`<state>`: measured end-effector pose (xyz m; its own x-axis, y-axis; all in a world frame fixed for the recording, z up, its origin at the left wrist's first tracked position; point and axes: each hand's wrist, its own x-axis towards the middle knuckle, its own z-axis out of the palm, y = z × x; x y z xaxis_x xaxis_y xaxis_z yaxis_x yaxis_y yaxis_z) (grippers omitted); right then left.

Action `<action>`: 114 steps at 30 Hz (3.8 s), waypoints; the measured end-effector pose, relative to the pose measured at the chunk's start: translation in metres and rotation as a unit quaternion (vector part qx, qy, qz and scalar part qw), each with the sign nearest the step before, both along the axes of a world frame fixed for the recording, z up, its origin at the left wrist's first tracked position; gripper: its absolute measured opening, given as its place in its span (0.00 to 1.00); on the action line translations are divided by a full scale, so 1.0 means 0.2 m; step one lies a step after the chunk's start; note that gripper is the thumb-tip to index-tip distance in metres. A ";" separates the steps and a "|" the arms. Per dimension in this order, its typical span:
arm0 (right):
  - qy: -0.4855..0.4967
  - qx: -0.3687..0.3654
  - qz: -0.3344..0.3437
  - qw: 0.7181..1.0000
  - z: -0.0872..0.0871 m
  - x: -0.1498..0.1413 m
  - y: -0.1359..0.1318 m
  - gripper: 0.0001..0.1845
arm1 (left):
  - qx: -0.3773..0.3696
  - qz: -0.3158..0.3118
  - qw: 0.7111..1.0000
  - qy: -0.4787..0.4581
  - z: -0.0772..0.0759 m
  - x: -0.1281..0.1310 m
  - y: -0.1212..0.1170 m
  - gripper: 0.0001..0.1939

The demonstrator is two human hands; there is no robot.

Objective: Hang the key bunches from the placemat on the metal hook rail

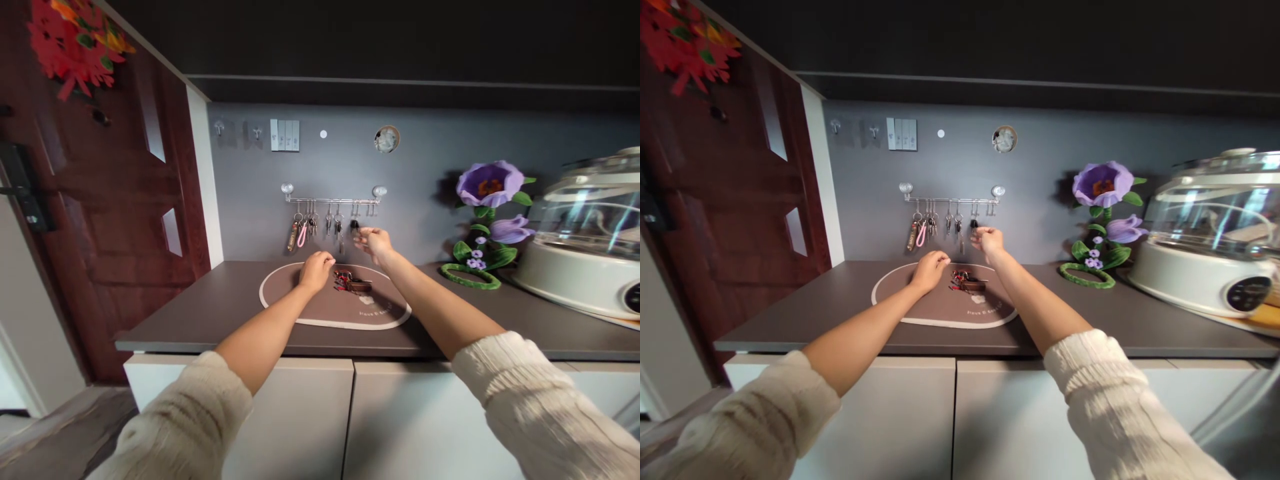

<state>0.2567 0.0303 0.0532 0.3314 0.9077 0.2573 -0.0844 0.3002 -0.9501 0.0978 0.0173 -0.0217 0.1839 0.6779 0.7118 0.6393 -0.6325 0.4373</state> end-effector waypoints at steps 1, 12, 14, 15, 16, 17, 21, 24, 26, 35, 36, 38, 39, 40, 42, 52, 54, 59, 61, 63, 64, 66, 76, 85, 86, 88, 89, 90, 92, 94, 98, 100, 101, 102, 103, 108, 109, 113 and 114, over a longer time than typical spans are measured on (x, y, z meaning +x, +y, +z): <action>0.001 0.005 0.010 1.000 -0.01 0.00 -0.02 0.06 | -0.002 0.000 1.000 0.004 0.00 0.00 0.00 0.08; -0.137 0.052 0.100 0.984 -0.24 0.04 -0.19 0.05 | -0.035 -0.043 0.997 0.059 0.00 -0.01 -0.01 0.06; -0.196 0.069 0.091 0.974 -0.28 0.06 -0.18 0.06 | -0.038 -0.054 0.995 0.074 -0.01 -0.02 0.00 0.06; -0.229 0.078 0.081 0.967 -0.29 0.07 -0.17 0.07 | -0.040 -0.059 0.994 0.083 -0.01 -0.02 0.00 0.06; -0.263 0.087 0.070 0.958 -0.30 0.07 -0.16 0.07 | -0.042 -0.062 0.993 0.092 -0.02 -0.02 0.00 0.07; -0.296 0.095 0.059 0.949 -0.31 0.08 -0.15 0.07 | -0.043 -0.063 0.992 0.099 -0.02 -0.02 0.01 0.07; -0.401 0.109 0.024 0.909 -0.30 0.09 -0.15 0.06 | -0.044 -0.063 0.988 0.130 -0.03 -0.02 0.01 0.08; -0.441 0.108 0.004 0.891 -0.29 0.08 -0.17 0.05 | -0.050 -0.034 0.988 0.143 -0.02 0.00 0.00 0.08; -0.455 0.106 -0.002 0.884 -0.28 0.07 -0.17 0.05 | -0.056 -0.006 0.988 0.143 -0.02 0.01 -0.01 0.08; -0.493 0.106 -0.004 0.863 -0.28 0.05 -0.17 0.06 | -0.134 -0.050 0.983 0.115 -0.04 0.02 0.02 0.12; -0.496 0.106 -0.005 0.862 -0.28 0.05 -0.17 0.06 | -0.150 -0.054 0.982 0.103 -0.04 0.02 0.02 0.12; -0.499 0.105 -0.009 0.860 -0.28 0.04 -0.18 0.06 | -0.170 -0.061 0.980 0.081 -0.05 0.02 0.02 0.11; -0.500 0.105 -0.010 0.859 -0.28 0.04 -0.18 0.06 | -0.175 -0.066 0.980 0.072 -0.05 0.02 0.02 0.11; -0.501 0.106 -0.009 0.859 -0.28 0.04 -0.18 0.06 | -0.175 -0.072 0.980 0.065 -0.05 0.02 0.02 0.10; -0.501 0.110 -0.008 0.858 -0.28 0.04 -0.18 0.06 | -0.169 -0.087 0.980 0.052 -0.04 0.02 0.02 0.09; -0.495 0.101 0.000 0.863 -0.28 0.04 -0.19 0.07 | -0.191 -0.169 0.963 -0.086 0.00 0.02 -0.02 0.09; -0.490 0.103 0.001 0.865 -0.28 0.04 -0.19 0.06 | -0.194 -0.175 0.959 -0.110 0.01 0.02 -0.04 0.10; -0.480 0.121 0.004 0.869 -0.28 0.03 -0.20 0.07 | -0.187 -0.180 0.952 -0.159 0.04 0.01 -0.05 0.14; -0.472 0.132 0.007 0.872 -0.28 0.03 -0.20 0.08 | -0.185 -0.183 0.950 -0.175 0.05 0.00 -0.05 0.17; -0.465 0.142 0.012 0.874 -0.27 0.03 -0.21 0.09 | -0.181 -0.185 0.948 -0.184 0.06 -0.01 -0.04 0.19; -0.462 0.146 0.015 0.874 -0.27 0.02 -0.22 0.09 | -0.179 -0.186 0.948 -0.187 0.06 -0.01 -0.04 0.20; -0.458 0.153 0.021 0.875 -0.26 0.02 -0.23 0.10 | -0.176 -0.188 0.946 -0.194 0.07 -0.02 -0.04 0.20; -0.410 0.177 0.089 0.890 -0.26 0.00 -0.24 0.13 | -0.159 -0.226 0.942 -0.191 0.08 -0.03 -0.02 0.20; -0.357 0.188 0.148 0.903 -0.27 0.00 -0.23 0.15 | -0.170 -0.234 0.934 -0.211 0.07 -0.03 -0.02 0.18; -0.352 0.185 0.152 0.905 -0.27 0.00 -0.23 0.15 | -0.174 -0.234 0.933 -0.211 0.07 -0.03 -0.02 0.18; -0.340 0.180 0.159 0.909 -0.27 0.00 -0.23 0.15 | -0.178 -0.237 0.931 -0.212 0.07 -0.02 -0.02 0.18; -0.332 0.180 0.162 0.912 -0.27 0.00 -0.23 0.14 | -0.178 -0.240 0.930 -0.215 0.06 -0.02 -0.03 0.18; -0.324 0.181 0.162 0.915 -0.27 0.00 -0.23 0.14 | -0.177 -0.244 0.928 -0.219 0.06 -0.02 -0.03 0.18; -0.307 0.183 0.164 0.920 -0.27 0.00 -0.23 0.13 | -0.176 -0.250 0.925 -0.227 0.06 -0.01 -0.04 0.17; -0.291 0.183 0.168 0.924 -0.27 0.01 -0.23 0.13 | -0.175 -0.251 0.923 -0.232 0.06 -0.01 -0.05 0.17; -0.275 0.190 0.150 0.930 -0.27 0.02 -0.22 0.13 | -0.175 -0.222 0.931 -0.231 0.05 0.01 -0.06 0.16; -0.268 0.191 0.140 0.934 -0.27 0.02 -0.21 0.13 | -0.164 -0.195 0.944 -0.211 0.04 0.01 -0.05 0.16; -0.264 0.189 0.136 0.936 -0.27 0.03 -0.21 0.13 | -0.148 -0.175 0.954 -0.194 0.03 0.01 -0.04 0.16; -0.260 0.188 0.133 0.938 -0.27 0.03 -0.21 0.13 | -0.130 -0.155 0.964 -0.173 0.03 0.01 -0.04 0.16; -0.255 0.189 0.130 0.939 -0.27 0.04 -0.20 0.13 | -0.113 -0.137 0.973 -0.149 0.02 0.01 -0.03 0.16; -0.202 0.197 0.113 0.953 -0.25 0.04 -0.19 0.15 | -0.055 -0.066 0.994 -0.065 -0.01 0.02 -0.02 0.16; -0.183 0.194 0.110 0.958 -0.24 0.04 -0.19 0.15 | -0.047 -0.058 0.996 -0.057 -0.01 0.02 -0.02 0.16; -0.115 0.185 0.109 0.970 -0.19 0.05 -0.19 0.15 | -0.032 -0.038 0.998 -0.047 -0.02 0.02 -0.01 0.15; -0.104 0.184 0.109 0.971 -0.17 0.06 -0.19 0.15 | -0.032 -0.036 0.998 -0.046 -0.02 0.02 -0.01 0.15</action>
<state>0.2677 -0.0074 0.0185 0.0482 0.7840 0.6189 -0.0023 0.6198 -0.7848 0.1019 0.0158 -0.0251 0.1686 0.7103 0.6834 0.5485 -0.6436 0.5337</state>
